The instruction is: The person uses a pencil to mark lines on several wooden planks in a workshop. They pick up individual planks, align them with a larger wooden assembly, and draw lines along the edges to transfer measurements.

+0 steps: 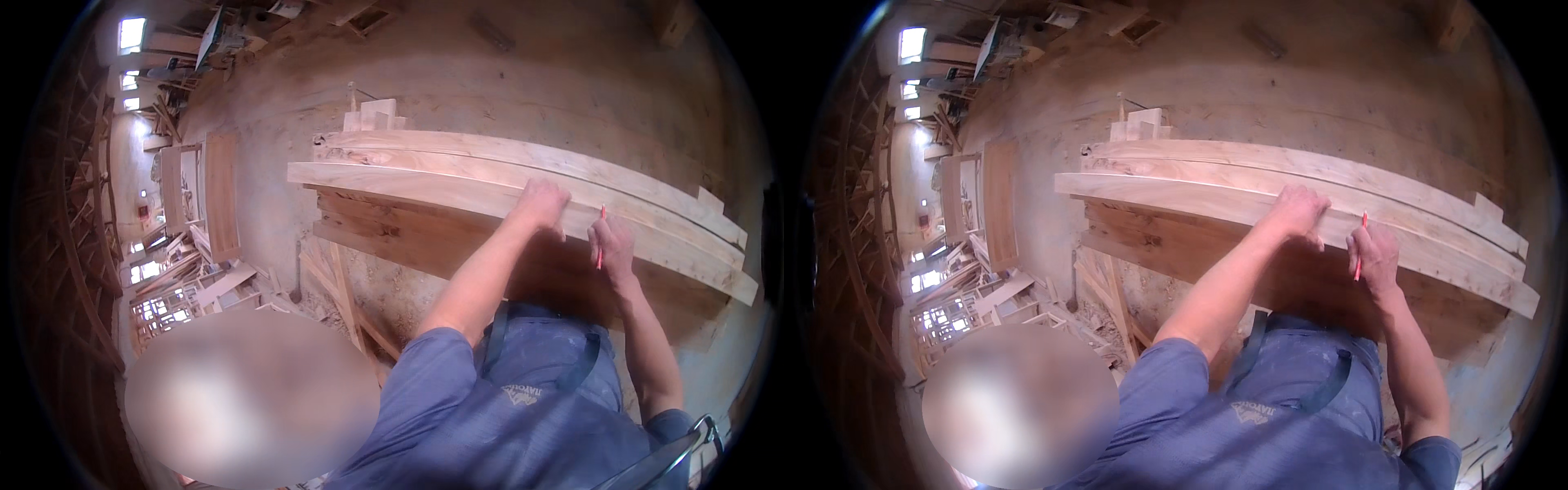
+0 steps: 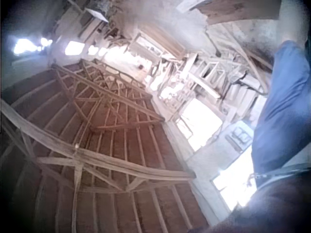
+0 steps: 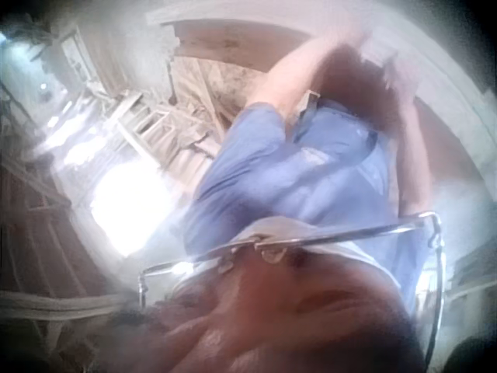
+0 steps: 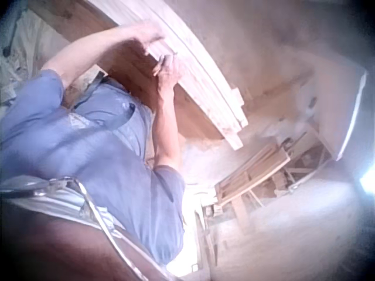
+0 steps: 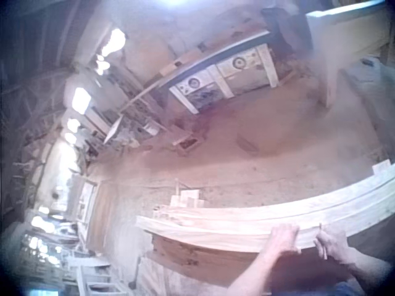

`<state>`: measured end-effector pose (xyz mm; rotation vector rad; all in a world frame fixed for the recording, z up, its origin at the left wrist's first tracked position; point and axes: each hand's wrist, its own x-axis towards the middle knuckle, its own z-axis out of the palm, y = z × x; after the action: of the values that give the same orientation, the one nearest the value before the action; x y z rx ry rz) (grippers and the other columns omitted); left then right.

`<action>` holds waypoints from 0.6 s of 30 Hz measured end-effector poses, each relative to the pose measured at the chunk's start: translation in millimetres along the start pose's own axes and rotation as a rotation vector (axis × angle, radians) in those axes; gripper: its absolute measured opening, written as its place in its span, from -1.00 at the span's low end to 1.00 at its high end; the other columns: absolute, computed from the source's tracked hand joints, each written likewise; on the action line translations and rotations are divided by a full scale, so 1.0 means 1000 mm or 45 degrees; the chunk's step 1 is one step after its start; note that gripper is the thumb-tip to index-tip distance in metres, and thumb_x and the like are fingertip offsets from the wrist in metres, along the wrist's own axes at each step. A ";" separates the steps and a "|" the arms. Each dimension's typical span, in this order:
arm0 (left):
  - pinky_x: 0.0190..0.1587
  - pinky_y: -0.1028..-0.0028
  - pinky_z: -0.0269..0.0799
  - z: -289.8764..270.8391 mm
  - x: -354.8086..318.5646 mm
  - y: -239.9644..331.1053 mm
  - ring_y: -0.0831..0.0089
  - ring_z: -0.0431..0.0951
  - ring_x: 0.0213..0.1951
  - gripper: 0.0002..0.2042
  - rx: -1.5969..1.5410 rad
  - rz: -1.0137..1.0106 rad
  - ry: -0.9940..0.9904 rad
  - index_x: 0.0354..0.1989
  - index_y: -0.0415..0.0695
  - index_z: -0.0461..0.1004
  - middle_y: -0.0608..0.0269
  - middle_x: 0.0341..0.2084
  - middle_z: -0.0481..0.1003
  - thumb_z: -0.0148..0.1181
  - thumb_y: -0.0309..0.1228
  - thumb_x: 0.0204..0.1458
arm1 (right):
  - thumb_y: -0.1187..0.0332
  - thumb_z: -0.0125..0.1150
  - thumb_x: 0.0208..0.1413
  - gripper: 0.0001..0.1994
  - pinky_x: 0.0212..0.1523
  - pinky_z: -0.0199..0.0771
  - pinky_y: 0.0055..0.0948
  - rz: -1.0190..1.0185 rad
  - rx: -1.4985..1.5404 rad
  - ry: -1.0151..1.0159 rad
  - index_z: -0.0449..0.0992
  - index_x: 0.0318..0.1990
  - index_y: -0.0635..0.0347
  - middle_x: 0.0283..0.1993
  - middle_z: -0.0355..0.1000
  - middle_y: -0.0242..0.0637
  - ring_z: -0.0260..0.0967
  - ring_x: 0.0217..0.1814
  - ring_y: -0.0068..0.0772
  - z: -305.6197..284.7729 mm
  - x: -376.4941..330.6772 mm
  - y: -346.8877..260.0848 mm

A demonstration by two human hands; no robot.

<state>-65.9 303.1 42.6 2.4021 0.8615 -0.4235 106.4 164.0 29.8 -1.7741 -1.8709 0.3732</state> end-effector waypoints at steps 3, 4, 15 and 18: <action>0.04 0.13 0.43 -0.004 0.008 0.000 0.06 0.53 -0.02 -0.35 -0.001 0.009 -0.133 -0.12 -0.09 0.53 -0.04 -0.15 0.55 0.58 -0.08 -0.47 | 0.40 0.29 -0.09 -0.85 -0.38 0.32 -0.17 -0.146 0.225 -0.176 0.39 -0.50 0.09 -0.50 0.30 -0.21 0.33 -0.40 -0.11 -0.014 -0.013 -0.017; 0.05 0.13 0.42 -0.006 0.015 0.005 0.06 0.53 0.00 -0.34 -0.004 0.039 -0.195 -0.10 -0.09 0.53 -0.04 -0.14 0.54 0.58 -0.08 -0.47 | 0.39 0.31 -0.09 -0.85 -0.39 0.33 -0.18 -0.181 0.469 -0.307 0.40 -0.50 0.07 -0.51 0.30 -0.22 0.33 -0.41 -0.13 -0.007 -0.024 -0.014; 0.05 0.11 0.43 -0.003 0.018 0.003 0.03 0.51 0.01 -0.32 -0.161 0.046 -0.072 -0.04 -0.09 0.50 0.05 -0.12 0.56 0.59 -0.14 -0.45 | 0.38 0.23 0.03 -0.91 -0.35 0.39 -0.17 0.157 0.554 -0.351 0.45 -0.45 0.12 -0.51 0.36 -0.20 0.37 -0.38 -0.05 -0.045 -0.022 -0.001; 0.08 0.13 0.41 -0.016 0.018 0.008 0.03 0.49 0.05 -0.24 -0.168 0.004 -0.198 0.04 -0.09 0.48 0.05 -0.06 0.55 0.60 -0.14 -0.46 | 0.41 0.25 -0.03 -0.93 -0.29 0.43 -0.19 0.172 0.575 -0.415 0.46 -0.41 0.10 -0.45 0.44 -0.22 0.44 -0.34 -0.07 -0.052 -0.021 -0.011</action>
<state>-45.9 316.3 50.4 2.2172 0.7912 -0.5281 125.5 134.3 75.0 -1.5951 -1.6955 1.0990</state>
